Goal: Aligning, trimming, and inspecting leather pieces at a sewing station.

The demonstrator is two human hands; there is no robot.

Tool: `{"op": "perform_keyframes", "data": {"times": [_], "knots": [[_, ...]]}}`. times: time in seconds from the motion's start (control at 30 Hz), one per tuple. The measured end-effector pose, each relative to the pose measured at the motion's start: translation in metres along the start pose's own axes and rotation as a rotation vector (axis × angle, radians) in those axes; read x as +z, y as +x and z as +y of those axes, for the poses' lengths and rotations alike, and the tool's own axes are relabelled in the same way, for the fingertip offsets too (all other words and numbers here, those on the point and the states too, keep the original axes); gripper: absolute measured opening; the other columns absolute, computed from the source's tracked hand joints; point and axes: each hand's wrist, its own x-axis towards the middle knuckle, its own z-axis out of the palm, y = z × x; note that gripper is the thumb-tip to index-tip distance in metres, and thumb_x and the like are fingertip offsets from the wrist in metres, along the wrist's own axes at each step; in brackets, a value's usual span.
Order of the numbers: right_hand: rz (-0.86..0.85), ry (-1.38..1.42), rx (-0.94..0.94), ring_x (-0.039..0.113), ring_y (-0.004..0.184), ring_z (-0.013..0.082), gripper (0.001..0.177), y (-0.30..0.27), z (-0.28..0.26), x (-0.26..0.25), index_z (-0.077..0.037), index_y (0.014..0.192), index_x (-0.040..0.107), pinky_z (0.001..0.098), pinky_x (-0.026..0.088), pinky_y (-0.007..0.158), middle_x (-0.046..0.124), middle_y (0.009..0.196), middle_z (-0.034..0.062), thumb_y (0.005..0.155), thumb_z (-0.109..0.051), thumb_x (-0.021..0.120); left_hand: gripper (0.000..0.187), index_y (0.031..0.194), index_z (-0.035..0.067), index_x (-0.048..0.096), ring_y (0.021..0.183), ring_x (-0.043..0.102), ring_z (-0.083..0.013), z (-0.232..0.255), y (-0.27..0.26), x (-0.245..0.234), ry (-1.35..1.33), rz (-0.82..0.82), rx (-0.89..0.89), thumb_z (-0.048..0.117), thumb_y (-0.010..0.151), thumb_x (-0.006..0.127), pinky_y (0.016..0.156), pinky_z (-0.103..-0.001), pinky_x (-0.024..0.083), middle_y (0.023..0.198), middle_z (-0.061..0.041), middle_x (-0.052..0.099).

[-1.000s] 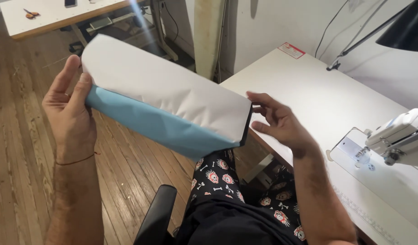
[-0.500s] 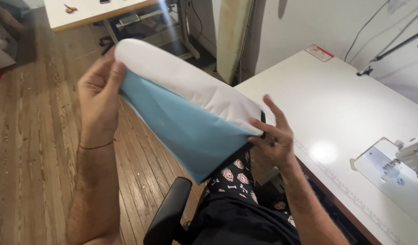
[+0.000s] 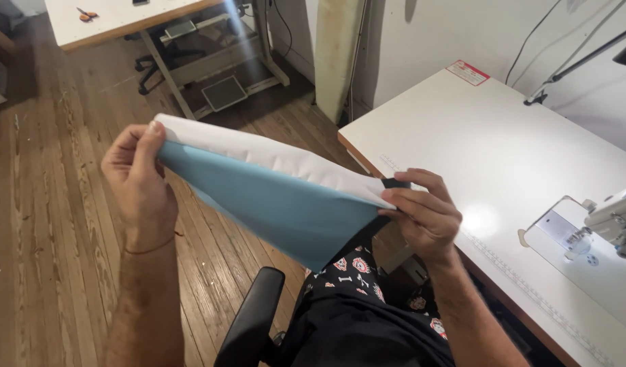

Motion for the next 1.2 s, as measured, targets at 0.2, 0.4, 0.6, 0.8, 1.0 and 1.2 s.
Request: {"op": "perform_keyframes", "data": {"times": [0.2, 0.4, 0.6, 0.8, 1.0, 1.2], "knots": [[-0.040, -0.058, -0.057, 0.075, 0.096, 0.0329, 0.018, 0.010, -0.007, -0.019, 0.001, 0.096, 0.075, 0.0511, 0.055, 0.098, 0.075, 0.097, 0.0098, 0.088, -0.014, 0.079, 0.023, 0.076, 0.016, 0.069, 0.074, 0.048, -0.0029, -0.017, -0.008, 0.008, -0.026, 0.049, -0.024, 0.018, 0.098, 0.075, 0.075, -0.019, 0.038, 0.070, 0.011, 0.055], [-0.073, -0.037, 0.061, 0.075, 0.097, 0.0368, 0.017, 0.005, 0.008, -0.036, 0.004, 0.095, 0.072, 0.0511, 0.059, 0.098, 0.074, 0.096, 0.0153, 0.087, -0.008, 0.080, 0.021, 0.084, 0.011, 0.070, 0.072, 0.050, -0.0015, 0.001, -0.022, 0.020, 0.095, -0.084, 0.052, 0.019, 0.103, 0.072, 0.069, -0.018, 0.042, 0.074, 0.010, 0.058], [0.001, 0.027, 0.245, 0.073, 0.093, 0.0395, 0.021, -0.001, 0.008, -0.049, 0.011, 0.099, 0.070, 0.0444, 0.062, 0.090, 0.072, 0.100, 0.0264, 0.095, -0.009, 0.071, 0.074, 0.144, 0.011, 0.046, 0.086, 0.070, -0.0128, 0.046, -0.035, 0.013, -0.013, -0.544, -0.146, 0.007, 0.080, 0.082, 0.074, -0.026, 0.061, 0.099, -0.009, 0.075], [0.038, 0.074, 0.226, 0.075, 0.098, 0.0423, 0.024, -0.021, 0.013, -0.076, 0.010, 0.102, 0.069, 0.0464, 0.064, 0.093, 0.071, 0.100, 0.0243, 0.095, -0.014, 0.072, 0.041, 0.118, 0.008, 0.075, 0.104, 0.073, -0.0134, 0.069, -0.054, 0.008, 0.306, -0.688, 0.006, 0.012, 0.079, 0.085, 0.091, -0.021, 0.061, 0.117, -0.007, 0.077], [-0.045, 0.009, 0.174, 0.075, 0.104, 0.0468, 0.023, -0.013, -0.004, -0.096, 0.010, 0.099, 0.070, 0.0489, 0.062, 0.099, 0.071, 0.100, 0.0209, 0.091, -0.011, 0.074, 0.036, 0.118, 0.008, 0.075, 0.104, 0.072, -0.0142, 0.065, -0.066, 0.001, 0.317, -0.662, 0.192, 0.011, 0.083, 0.084, 0.094, -0.022, 0.058, 0.111, -0.005, 0.077], [-0.227, 0.150, 0.342, 0.075, 0.112, 0.0413, 0.020, -0.015, -0.005, -0.097, 0.001, 0.097, 0.072, 0.0420, 0.065, 0.099, 0.074, 0.100, 0.0163, 0.080, -0.005, 0.078, 0.044, 0.131, 0.008, 0.067, 0.109, 0.068, -0.0134, 0.058, -0.059, 0.005, 0.101, -0.664, 0.296, 0.002, 0.090, 0.081, 0.098, -0.024, 0.057, 0.119, -0.005, 0.073]]}}
